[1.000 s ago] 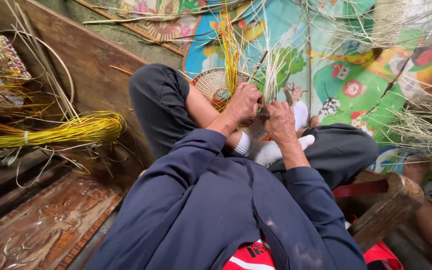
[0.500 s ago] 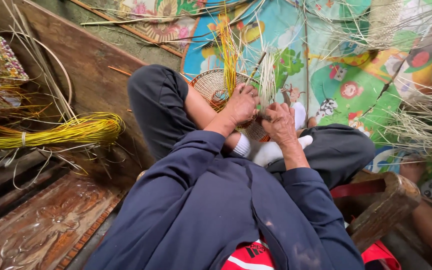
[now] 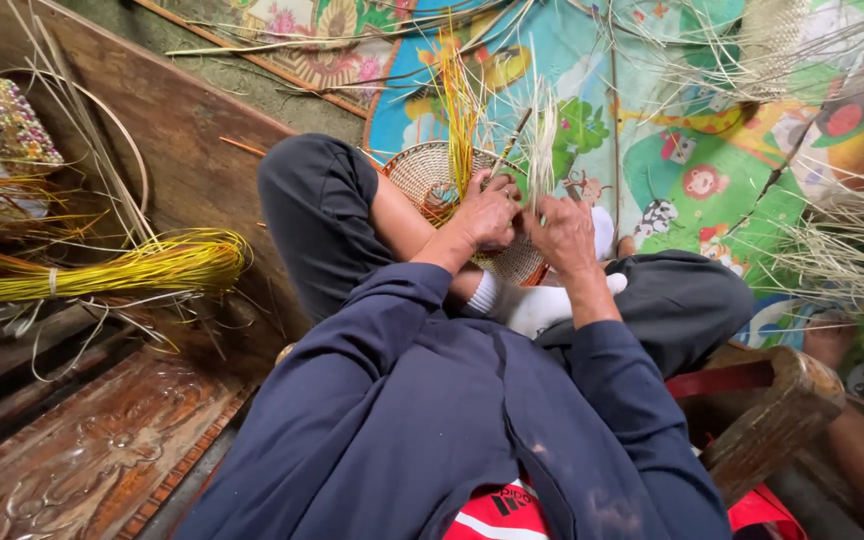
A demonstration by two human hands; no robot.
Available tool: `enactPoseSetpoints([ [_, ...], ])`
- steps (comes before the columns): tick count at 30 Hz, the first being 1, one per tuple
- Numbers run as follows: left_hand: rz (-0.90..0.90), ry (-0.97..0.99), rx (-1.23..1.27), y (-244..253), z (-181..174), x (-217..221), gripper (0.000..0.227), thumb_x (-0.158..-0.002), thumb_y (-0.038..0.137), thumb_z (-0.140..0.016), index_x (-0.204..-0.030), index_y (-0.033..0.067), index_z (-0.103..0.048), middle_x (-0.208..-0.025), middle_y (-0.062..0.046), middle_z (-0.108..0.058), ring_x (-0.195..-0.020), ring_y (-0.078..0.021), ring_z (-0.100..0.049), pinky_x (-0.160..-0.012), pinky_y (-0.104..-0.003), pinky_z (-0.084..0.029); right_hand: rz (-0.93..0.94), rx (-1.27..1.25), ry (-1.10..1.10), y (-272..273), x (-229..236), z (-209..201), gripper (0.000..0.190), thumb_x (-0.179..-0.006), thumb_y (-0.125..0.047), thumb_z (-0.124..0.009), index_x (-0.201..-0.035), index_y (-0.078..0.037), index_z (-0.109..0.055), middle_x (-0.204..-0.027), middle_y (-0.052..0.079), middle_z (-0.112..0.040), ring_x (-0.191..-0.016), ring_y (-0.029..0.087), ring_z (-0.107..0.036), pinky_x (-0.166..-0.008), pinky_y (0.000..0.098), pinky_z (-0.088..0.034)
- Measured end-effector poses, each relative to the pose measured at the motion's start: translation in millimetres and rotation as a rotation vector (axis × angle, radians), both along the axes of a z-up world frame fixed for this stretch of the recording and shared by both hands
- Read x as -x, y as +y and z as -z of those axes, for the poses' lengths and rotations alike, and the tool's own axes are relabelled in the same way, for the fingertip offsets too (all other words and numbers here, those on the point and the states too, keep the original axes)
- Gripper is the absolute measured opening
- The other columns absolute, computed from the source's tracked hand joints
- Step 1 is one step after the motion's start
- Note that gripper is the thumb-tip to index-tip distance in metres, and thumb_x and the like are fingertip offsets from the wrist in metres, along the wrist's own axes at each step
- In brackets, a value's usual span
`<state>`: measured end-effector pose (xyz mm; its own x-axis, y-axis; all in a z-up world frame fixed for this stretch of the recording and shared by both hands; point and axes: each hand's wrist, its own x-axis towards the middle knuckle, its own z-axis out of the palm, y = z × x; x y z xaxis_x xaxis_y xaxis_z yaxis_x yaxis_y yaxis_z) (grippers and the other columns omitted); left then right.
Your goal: Weaving thin bamboo strips to create a traditional hat structure.
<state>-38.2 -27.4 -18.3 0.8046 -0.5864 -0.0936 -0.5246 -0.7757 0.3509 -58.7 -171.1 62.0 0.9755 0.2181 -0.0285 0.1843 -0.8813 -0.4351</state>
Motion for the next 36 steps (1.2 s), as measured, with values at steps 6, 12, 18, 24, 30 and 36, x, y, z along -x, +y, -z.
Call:
enactPoseSetpoints([
  [6,-0.081,0.058,0.112,1.0,-8.3,-1.2,0.015,-0.063,0.02,-0.048,-0.068,0.0276,-0.06,-0.089,0.009,-0.053,-0.107,-0.0073,-0.037,-0.094,-0.042,-0.016,0.256,-0.145,0.462,-10.2,-24.9,5.5,0.032,-0.073,-0.053,-0.059,-0.077,-0.021,-0.063,-0.07,0.004,-0.061,-0.075,0.028,-0.059,-0.068,0.0414,-0.045],
  [12,-0.054,0.004,0.162,4.8,21.3,-5.1,0.018,-0.064,0.036,-0.053,-0.076,0.0231,-0.051,-0.091,0.01,-0.051,-0.103,-0.0021,-0.039,-0.096,-0.041,-0.018,-0.023,0.131,0.196,-0.5,6.2,10.4,0.015,-0.06,-0.024,-0.063,-0.066,-0.011,-0.059,-0.068,0.007,-0.056,-0.073,0.028,-0.053,-0.066,0.0403,-0.04],
  [18,-0.055,0.021,0.198,4.3,-3.5,-6.2,0.024,-0.066,0.035,-0.056,-0.075,0.013,-0.053,-0.082,-0.003,-0.056,-0.094,-0.0135,-0.049,-0.095,-0.043,-0.021,0.041,0.016,0.058,5.3,17.5,-2.5,0.005,-0.063,-0.021,-0.058,-0.067,-0.017,-0.06,-0.074,0.0,-0.05,-0.073,0.021,-0.045,-0.067,0.0333,-0.034],
  [24,-0.004,-0.08,0.058,1.3,7.7,1.3,0.027,-0.066,0.046,-0.049,-0.072,0.0202,-0.056,-0.089,0.002,-0.047,-0.102,-0.0125,-0.036,-0.092,-0.044,-0.017,-0.011,-0.041,-0.015,-2.6,28.5,-1.1,0.008,-0.06,-0.024,-0.058,-0.058,-0.017,-0.053,-0.075,-0.004,-0.048,-0.073,0.015,-0.043,-0.069,0.0276,-0.032],
  [30,-0.003,0.035,0.057,-3.4,34.0,0.9,0.024,-0.069,0.047,-0.048,-0.077,0.0262,-0.057,-0.099,0.006,-0.043,-0.112,-0.0134,-0.028,-0.093,-0.046,-0.015,0.024,0.007,-0.074,2.8,-5.0,-13.7,0.014,-0.078,-0.024,-0.057,-0.064,-0.019,-0.058,-0.063,-0.003,-0.052,-0.063,0.014,-0.053,-0.064,0.0295,-0.035],
  [36,-0.139,0.192,0.386,-2.3,-2.3,-0.2,0.005,-0.055,0.021,-0.062,-0.06,0.0215,-0.061,-0.09,0.005,-0.054,-0.099,-0.0134,-0.041,-0.094,-0.044,-0.01,0.331,-0.248,0.385,-7.7,-32.4,-11.3,0.021,-0.071,-0.04,-0.058,-0.074,-0.02,-0.06,-0.071,0.004,-0.058,-0.077,0.026,-0.058,-0.064,0.0369,-0.045],
])
